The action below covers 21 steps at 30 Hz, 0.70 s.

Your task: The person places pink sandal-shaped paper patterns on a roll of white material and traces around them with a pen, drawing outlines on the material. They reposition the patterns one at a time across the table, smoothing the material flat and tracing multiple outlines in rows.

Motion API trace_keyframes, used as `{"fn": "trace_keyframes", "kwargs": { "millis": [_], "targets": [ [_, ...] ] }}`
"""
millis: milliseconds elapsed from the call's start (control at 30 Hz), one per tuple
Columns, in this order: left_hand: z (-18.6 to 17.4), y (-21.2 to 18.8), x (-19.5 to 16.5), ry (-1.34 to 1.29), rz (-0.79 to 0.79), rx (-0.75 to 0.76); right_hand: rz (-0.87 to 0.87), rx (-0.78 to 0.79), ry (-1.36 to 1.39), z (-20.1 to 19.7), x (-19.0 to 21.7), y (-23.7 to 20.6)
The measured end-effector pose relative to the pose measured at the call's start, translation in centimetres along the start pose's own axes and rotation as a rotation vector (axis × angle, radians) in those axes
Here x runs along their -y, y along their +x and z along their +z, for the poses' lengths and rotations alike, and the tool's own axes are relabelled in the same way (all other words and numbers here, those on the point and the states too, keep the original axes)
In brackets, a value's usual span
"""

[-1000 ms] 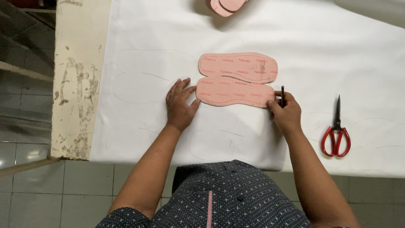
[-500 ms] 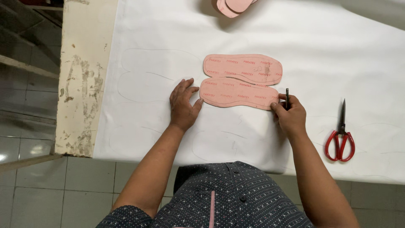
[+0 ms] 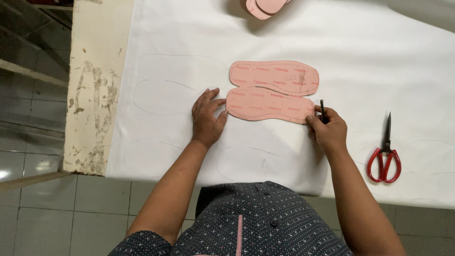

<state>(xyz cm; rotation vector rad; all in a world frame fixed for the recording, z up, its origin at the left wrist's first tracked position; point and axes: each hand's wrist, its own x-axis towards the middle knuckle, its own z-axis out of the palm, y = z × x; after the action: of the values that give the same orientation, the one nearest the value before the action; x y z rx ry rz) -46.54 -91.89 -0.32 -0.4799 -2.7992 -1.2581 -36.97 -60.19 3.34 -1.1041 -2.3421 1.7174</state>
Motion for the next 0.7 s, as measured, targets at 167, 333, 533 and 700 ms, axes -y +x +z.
{"fn": "trace_keyframes", "kwargs": {
  "millis": [167, 333, 533, 700],
  "targets": [
    [0.2, -0.1, 0.4, -0.041, -0.001, -0.014, -0.031, 0.005, 0.005, -0.1, -0.1, 0.0],
    [0.0, -0.2, -0.1, 0.044, -0.012, 0.033, -0.028, 0.013, 0.012, 0.0, -0.5, 0.1],
    [0.0, -0.1, -0.4, 0.080, 0.010, 0.021, -0.026, 0.015, 0.018, 0.0, -0.9, 0.3],
    [-0.1, -0.1, -0.6, 0.083, 0.008, 0.027, -0.035, 0.011, -0.002, -0.1, -0.9, 0.1]
  ]
}}
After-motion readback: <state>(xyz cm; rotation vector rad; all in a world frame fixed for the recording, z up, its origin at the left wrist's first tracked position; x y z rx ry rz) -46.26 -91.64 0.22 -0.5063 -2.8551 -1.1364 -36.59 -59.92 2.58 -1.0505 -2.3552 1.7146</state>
